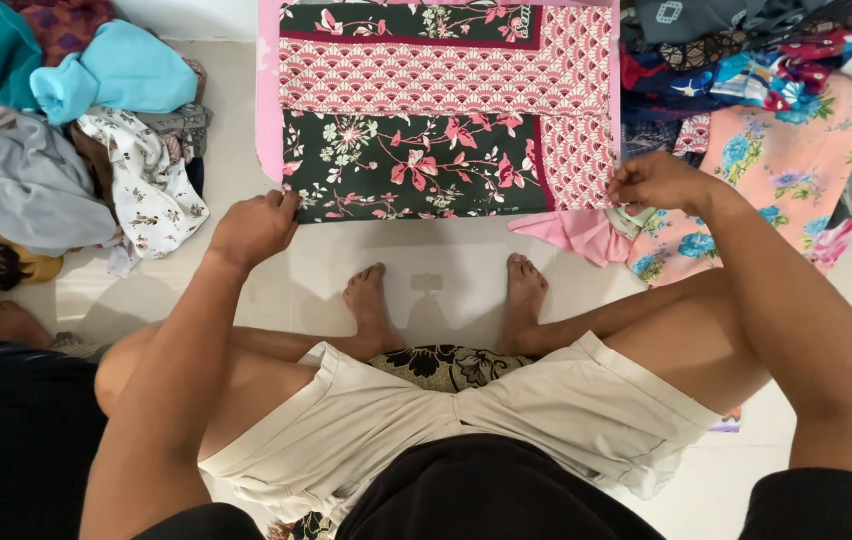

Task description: The person folds a floral-patterned garment on a pink Hello Kitty folding board, then uses a lint roller to remove lint from the fabric. The person continues folding the garment into a compact rectangle.

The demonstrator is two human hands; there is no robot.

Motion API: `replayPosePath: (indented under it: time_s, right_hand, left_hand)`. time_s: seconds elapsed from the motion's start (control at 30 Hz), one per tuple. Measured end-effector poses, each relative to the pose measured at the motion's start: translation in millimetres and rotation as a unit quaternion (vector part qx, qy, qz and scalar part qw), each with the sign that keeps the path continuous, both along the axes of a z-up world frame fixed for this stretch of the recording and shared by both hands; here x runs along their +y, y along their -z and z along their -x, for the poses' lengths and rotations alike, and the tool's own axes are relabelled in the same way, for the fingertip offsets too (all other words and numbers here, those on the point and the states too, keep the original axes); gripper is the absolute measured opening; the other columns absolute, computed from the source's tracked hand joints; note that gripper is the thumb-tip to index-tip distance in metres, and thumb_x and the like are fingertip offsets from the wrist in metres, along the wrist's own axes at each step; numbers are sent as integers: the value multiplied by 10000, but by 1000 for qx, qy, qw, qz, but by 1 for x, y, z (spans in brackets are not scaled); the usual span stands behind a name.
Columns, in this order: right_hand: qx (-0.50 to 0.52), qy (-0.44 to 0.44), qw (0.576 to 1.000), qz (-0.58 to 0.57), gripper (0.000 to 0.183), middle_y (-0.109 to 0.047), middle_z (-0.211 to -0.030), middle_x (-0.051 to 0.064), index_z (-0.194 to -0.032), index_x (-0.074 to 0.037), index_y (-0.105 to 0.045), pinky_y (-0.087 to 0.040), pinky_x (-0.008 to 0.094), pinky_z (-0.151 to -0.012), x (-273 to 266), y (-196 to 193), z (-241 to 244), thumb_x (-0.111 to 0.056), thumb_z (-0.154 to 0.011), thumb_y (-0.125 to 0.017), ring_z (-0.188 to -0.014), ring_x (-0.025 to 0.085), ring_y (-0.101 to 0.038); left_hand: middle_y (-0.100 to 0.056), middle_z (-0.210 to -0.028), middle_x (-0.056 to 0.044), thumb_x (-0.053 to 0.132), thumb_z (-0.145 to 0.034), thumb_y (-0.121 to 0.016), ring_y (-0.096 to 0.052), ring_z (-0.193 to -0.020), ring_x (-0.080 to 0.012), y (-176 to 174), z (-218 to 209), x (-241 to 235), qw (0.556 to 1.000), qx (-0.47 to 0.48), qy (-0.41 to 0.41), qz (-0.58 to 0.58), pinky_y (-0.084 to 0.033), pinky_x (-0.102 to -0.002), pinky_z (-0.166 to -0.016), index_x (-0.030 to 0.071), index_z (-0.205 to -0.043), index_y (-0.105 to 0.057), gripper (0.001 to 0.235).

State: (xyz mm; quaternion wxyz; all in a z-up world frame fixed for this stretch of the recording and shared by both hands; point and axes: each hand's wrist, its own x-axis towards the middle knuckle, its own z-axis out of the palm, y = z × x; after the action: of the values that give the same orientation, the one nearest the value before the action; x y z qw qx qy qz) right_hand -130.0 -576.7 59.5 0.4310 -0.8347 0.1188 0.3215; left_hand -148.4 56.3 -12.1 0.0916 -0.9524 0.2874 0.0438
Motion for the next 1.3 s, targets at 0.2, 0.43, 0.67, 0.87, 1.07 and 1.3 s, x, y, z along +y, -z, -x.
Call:
replayPosePath:
  time_s: [0.2,0.43,0.67,0.87,1.07,1.3]
  right_hand:
    - [29,-65,996,61,299,-745,-934,303,-1117,72,-760,-618,417,-719,9,-5,2,-64,-853,-798,-808,365,-753]
    - [-183,-254,913,261,413,-737,-1089,247,-1166,-67,-757,-557,545,-926,31,10,-27,-397,-937,-660,-1090,482,-684]
    - [-240,-191,913,270,665,-150,-1679,235,-1617,-55,-267,-129,532,-1255,109,-1,-79,-457,-1091,-332,-1545,404,-117]
    - [-255,-139,919,268,831,46,-1719,193,-1665,-46,-90,55,491,-1284,99,52,-105,-604,-1056,-179,-1584,353,86]
    - [-251,-128,915,290,887,37,-1723,181,-1665,-47,-74,53,454,-1289,103,49,-137,-662,-1027,-126,-1587,310,81]
    - [-216,-102,920,312,917,99,-1708,182,-1667,-27,-24,98,502,-1271,122,29,-150,-680,-1033,-133,-1558,324,148]
  left_hand:
    - [-733,-1100,-110,497,-887,-545,-758,-977,-279,-15,-4,-10,996,77,-31,-36,-631,-424,-804,85,-1176,-740,540]
    - [-638,-1272,-71,552,-996,-528,-616,-1251,-276,7,-54,-43,981,-151,-49,108,-503,-438,-1012,143,-1337,-660,549]
    - [-17,-1729,-161,600,-1099,-227,52,-1578,-367,-3,-115,-95,962,11,-175,210,8,-579,-1275,166,-1687,-146,735]
    - [71,-1740,-118,729,-1018,-149,129,-1590,-320,12,-146,-95,950,68,-231,200,120,-633,-1239,235,-1685,-26,838]
    - [89,-1742,-80,757,-1004,-123,131,-1597,-261,15,-188,-92,954,64,-221,192,131,-639,-1234,217,-1688,-6,879]
    - [68,-1747,-163,703,-1092,-197,97,-1616,-351,26,-188,-96,954,5,-227,194,118,-654,-1249,109,-1701,-12,871]
